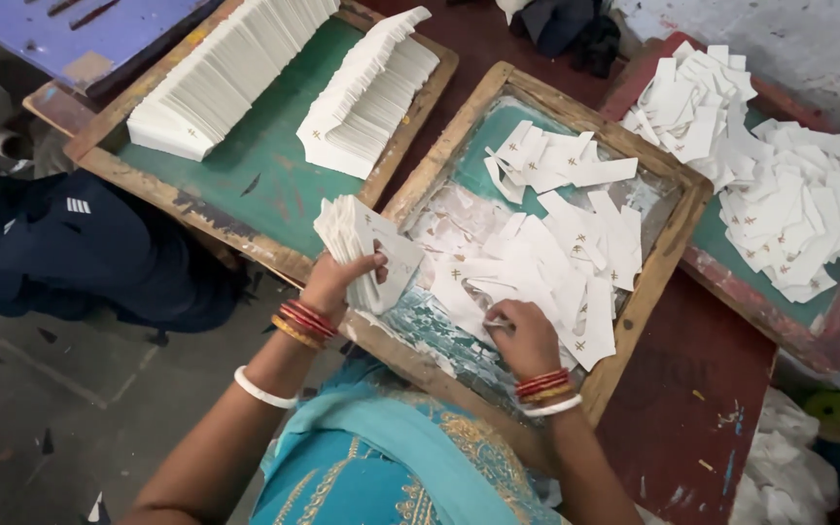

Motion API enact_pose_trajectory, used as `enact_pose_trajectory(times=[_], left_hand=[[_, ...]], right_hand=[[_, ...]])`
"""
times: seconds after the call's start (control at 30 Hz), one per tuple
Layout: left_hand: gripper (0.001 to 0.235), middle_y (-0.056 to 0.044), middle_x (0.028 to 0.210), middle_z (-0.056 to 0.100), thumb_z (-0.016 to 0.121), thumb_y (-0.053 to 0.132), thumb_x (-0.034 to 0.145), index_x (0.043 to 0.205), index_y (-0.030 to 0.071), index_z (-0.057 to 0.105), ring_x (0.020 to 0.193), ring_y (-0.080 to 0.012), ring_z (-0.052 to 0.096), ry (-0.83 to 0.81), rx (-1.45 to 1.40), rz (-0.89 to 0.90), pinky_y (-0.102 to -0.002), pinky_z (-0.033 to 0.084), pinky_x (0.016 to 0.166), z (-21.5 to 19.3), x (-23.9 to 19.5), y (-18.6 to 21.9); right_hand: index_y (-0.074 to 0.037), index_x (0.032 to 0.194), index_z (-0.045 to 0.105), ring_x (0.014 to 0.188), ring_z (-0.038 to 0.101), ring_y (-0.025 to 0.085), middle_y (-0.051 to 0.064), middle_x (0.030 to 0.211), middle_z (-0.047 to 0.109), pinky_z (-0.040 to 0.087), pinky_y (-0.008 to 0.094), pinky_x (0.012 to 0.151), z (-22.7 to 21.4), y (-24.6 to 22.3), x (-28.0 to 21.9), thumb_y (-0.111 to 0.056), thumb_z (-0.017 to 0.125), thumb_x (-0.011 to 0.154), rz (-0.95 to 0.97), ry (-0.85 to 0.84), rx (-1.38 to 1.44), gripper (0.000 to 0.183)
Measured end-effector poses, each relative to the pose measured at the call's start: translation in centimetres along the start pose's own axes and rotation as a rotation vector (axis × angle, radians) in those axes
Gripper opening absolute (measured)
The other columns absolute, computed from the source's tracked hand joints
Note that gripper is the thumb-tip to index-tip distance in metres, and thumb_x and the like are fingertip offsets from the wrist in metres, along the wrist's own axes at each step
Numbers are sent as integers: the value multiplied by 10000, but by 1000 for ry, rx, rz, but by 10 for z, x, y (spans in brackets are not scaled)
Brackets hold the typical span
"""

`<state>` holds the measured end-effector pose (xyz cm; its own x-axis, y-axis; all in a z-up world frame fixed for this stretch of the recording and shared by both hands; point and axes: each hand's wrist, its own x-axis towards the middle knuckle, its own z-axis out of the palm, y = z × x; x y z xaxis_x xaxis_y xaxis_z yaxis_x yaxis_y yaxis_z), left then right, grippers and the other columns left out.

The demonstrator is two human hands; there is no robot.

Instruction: The recorder is sorting a pile of printed paper labels and stacking them into neat rows on a workbench.

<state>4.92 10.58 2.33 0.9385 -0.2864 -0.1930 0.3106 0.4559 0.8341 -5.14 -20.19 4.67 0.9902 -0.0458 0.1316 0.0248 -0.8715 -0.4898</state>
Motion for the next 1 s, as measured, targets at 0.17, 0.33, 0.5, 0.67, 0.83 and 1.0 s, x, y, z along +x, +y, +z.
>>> enact_pose_trajectory(times=[0.17, 0.33, 0.5, 0.67, 0.83, 1.0], left_hand=[[266, -74, 873, 748, 804, 248, 867, 1008, 29, 746, 776, -187, 691, -171, 617, -267, -324, 556, 728, 27, 10, -5], [236, -40, 848, 758, 787, 224, 853, 1013, 56, 739, 785, -165, 720, -369, 449, -261, -312, 571, 727, 29, 14, -27], [262, -61, 929, 722, 765, 105, 846, 1086, 23, 696, 853, -188, 700, -187, -116, -288, -333, 566, 783, -21, 9, -25], [277, -63, 930, 687, 773, 72, 848, 1092, 26, 652, 878, -195, 679, -130, -63, -191, -352, 560, 779, -5, -4, -20], [286, 16, 1023, 735, 716, 119, 857, 1139, 70, 695, 936, -111, 685, -128, -53, -394, -278, 551, 823, 31, -2, -26], [288, -79, 908, 688, 721, 66, 844, 1118, 20, 644, 808, -207, 697, -209, -85, -322, -355, 583, 726, 20, 13, -20]], right_hand=[[-178, 871, 765, 881, 667, 258, 26, 860, 729, 540, 397, 779, -26, -66, 33, -95, 717, 713, -242, -171, 51, 185], [-182, 860, 755, 863, 664, 259, 9, 859, 733, 547, 393, 760, -18, -99, 63, -151, 725, 778, -269, -184, -54, 92], [-50, 958, 743, 797, 664, 331, 133, 868, 700, 538, 479, 659, 32, -45, 31, -284, 788, 686, -224, -8, -178, 362], [-87, 921, 758, 856, 705, 286, 101, 935, 736, 573, 405, 745, 35, -73, 30, -232, 725, 893, 129, 103, 43, 151], [-26, 1007, 740, 953, 708, 282, 135, 1045, 734, 574, 380, 834, 29, -100, 21, -150, 690, 937, -4, 168, 283, 151], [-72, 1135, 711, 841, 698, 261, 118, 1051, 678, 567, 369, 719, -29, -43, 15, -211, 778, 851, 415, 253, 38, 324]])
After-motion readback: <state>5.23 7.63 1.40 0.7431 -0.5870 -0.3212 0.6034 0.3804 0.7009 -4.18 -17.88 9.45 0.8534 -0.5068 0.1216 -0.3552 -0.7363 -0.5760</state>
